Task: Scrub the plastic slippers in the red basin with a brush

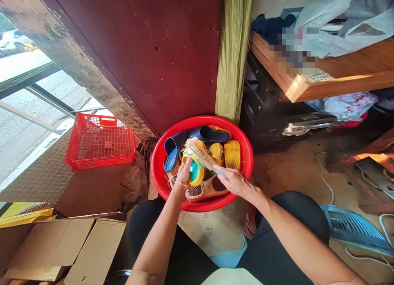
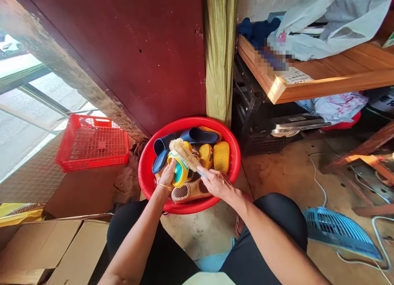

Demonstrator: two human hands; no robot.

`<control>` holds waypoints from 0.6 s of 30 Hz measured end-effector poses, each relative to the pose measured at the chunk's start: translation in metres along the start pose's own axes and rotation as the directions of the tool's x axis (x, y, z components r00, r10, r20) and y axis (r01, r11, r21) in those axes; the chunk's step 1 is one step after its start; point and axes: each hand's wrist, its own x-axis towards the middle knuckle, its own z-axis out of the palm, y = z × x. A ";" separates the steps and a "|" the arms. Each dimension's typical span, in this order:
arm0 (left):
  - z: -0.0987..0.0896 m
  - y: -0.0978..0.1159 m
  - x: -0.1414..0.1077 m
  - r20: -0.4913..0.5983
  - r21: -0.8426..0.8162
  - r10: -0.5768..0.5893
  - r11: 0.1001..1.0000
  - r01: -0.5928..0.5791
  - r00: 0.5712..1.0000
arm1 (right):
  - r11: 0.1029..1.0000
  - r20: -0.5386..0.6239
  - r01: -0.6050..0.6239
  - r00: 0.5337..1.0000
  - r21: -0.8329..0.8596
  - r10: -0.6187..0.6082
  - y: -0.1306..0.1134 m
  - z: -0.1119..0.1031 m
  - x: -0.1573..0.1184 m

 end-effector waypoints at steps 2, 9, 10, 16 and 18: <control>0.001 0.003 -0.007 0.076 0.035 -0.002 0.999 -0.001 0.997 | 0.994 -0.049 -0.070 0.997 -0.088 0.066 0.001 0.005 0.012; -0.002 0.025 -0.002 0.025 0.169 0.320 0.932 -0.319 0.947 | 0.977 -0.196 -0.204 0.962 -0.062 0.188 0.030 -0.028 0.023; -0.007 0.031 0.003 -0.032 0.235 0.380 0.902 -0.363 0.924 | 0.972 -0.227 -0.228 0.951 -0.050 0.211 0.035 -0.034 0.020; -0.020 0.037 0.002 -0.107 0.668 0.650 0.607 -0.430 0.752 | 0.894 -0.328 -0.446 0.838 0.048 0.436 0.065 -0.056 -0.003; -0.007 0.024 -0.009 0.022 0.656 0.652 0.563 -0.503 0.758 | 0.885 -0.289 -0.460 0.840 0.073 0.460 0.066 -0.058 -0.006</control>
